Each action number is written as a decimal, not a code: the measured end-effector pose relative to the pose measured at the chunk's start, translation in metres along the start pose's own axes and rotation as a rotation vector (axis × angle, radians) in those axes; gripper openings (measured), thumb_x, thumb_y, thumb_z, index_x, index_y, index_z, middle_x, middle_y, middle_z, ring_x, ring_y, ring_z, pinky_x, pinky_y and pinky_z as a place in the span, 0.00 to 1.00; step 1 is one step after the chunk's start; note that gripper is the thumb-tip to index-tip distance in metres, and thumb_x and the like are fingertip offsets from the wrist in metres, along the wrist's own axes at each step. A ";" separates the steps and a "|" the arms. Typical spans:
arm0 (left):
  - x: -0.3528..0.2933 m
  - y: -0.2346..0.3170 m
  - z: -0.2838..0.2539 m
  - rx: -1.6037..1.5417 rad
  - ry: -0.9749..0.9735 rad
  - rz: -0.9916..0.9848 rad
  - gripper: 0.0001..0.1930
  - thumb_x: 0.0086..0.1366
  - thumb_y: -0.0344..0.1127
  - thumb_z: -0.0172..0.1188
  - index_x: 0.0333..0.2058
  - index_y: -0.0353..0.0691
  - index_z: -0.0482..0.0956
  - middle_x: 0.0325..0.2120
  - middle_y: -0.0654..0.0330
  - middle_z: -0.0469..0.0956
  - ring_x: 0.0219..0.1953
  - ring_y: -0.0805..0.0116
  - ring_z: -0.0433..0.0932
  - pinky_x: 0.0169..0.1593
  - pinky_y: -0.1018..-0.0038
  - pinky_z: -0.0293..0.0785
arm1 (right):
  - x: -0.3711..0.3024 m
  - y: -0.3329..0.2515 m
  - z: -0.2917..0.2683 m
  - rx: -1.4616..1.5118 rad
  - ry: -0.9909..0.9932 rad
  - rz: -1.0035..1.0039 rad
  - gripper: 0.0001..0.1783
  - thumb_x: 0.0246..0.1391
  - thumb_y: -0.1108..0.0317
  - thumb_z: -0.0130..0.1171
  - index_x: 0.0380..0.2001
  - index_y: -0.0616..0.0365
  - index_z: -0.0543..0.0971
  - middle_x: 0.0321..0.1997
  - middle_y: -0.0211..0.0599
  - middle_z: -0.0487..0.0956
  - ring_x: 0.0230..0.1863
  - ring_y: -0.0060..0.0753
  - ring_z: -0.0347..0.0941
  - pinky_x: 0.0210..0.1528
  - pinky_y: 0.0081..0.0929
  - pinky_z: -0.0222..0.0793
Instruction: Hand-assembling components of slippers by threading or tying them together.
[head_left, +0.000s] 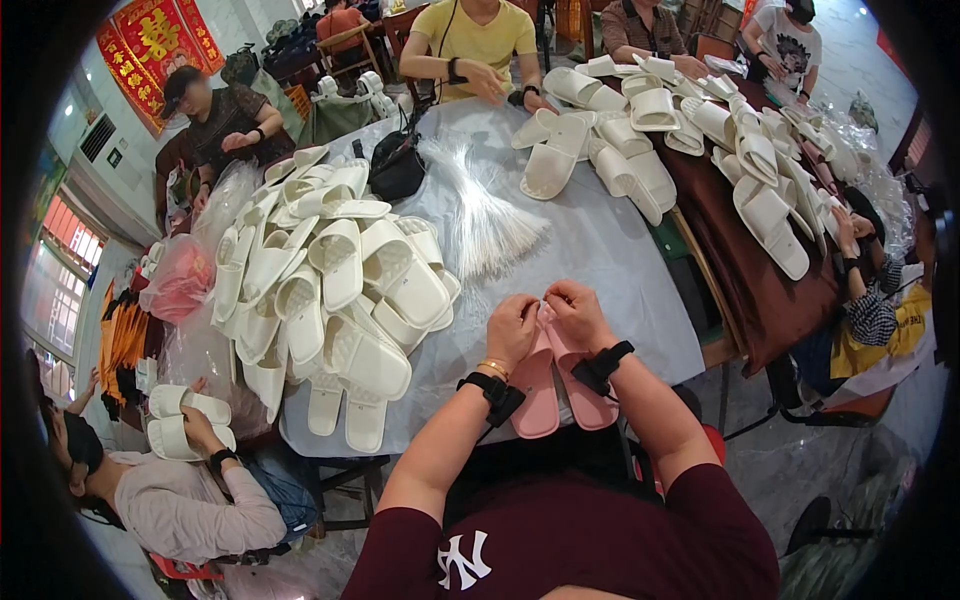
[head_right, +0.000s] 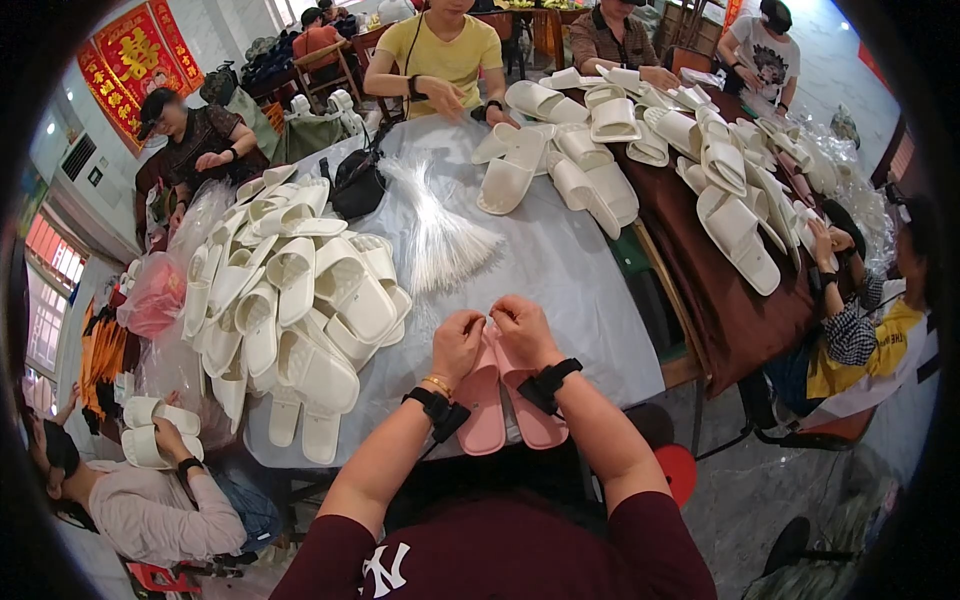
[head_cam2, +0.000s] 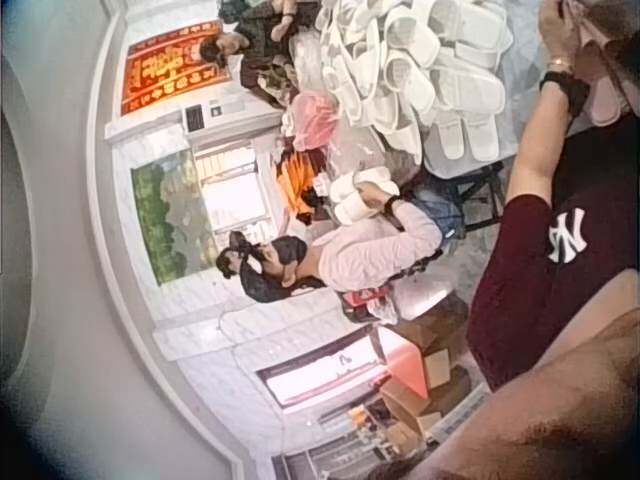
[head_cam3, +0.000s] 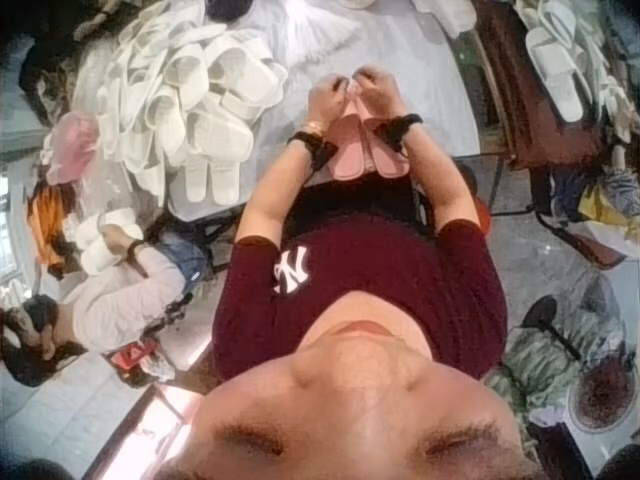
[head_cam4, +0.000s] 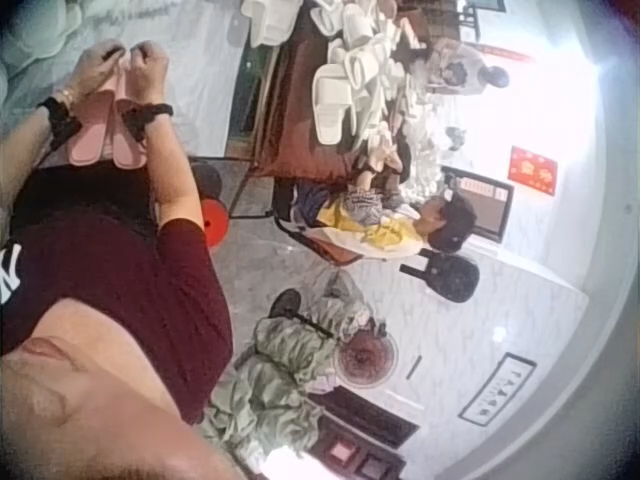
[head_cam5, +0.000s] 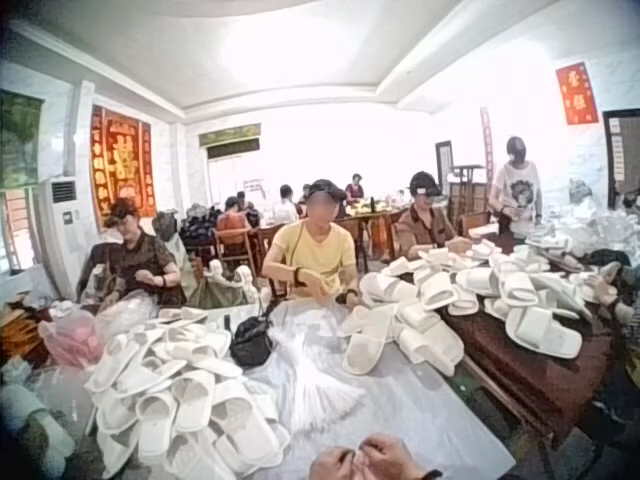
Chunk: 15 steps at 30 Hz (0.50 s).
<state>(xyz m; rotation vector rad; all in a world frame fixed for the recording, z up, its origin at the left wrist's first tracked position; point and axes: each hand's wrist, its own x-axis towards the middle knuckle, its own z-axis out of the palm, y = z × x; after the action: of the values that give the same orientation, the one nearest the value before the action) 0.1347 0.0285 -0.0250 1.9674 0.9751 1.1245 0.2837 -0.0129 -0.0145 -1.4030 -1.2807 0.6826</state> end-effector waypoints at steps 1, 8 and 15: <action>0.000 0.000 0.000 0.014 0.013 0.030 0.06 0.60 0.33 0.57 0.32 0.37 0.79 0.29 0.52 0.78 0.32 0.52 0.76 0.37 0.65 0.72 | 0.001 0.001 0.000 0.001 -0.001 0.001 0.07 0.53 0.72 0.54 0.29 0.66 0.78 0.25 0.34 0.77 0.28 0.22 0.72 0.30 0.21 0.67; 0.002 0.002 -0.002 0.058 -0.019 0.073 0.06 0.59 0.31 0.57 0.33 0.36 0.80 0.29 0.51 0.78 0.33 0.52 0.77 0.37 0.66 0.73 | 0.003 -0.002 -0.001 -0.125 0.012 -0.090 0.07 0.48 0.71 0.55 0.27 0.63 0.78 0.26 0.42 0.77 0.27 0.36 0.73 0.30 0.27 0.67; -0.003 -0.003 0.000 0.078 -0.002 0.081 0.06 0.59 0.32 0.57 0.32 0.37 0.79 0.28 0.50 0.77 0.32 0.51 0.76 0.36 0.64 0.72 | -0.001 -0.002 -0.001 -0.153 -0.006 -0.084 0.06 0.46 0.70 0.55 0.24 0.62 0.78 0.27 0.44 0.75 0.29 0.44 0.72 0.32 0.32 0.67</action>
<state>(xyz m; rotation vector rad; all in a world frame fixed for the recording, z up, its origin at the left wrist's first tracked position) 0.1332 0.0269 -0.0289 2.0866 0.9593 1.1444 0.2835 -0.0148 -0.0123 -1.4613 -1.4126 0.5411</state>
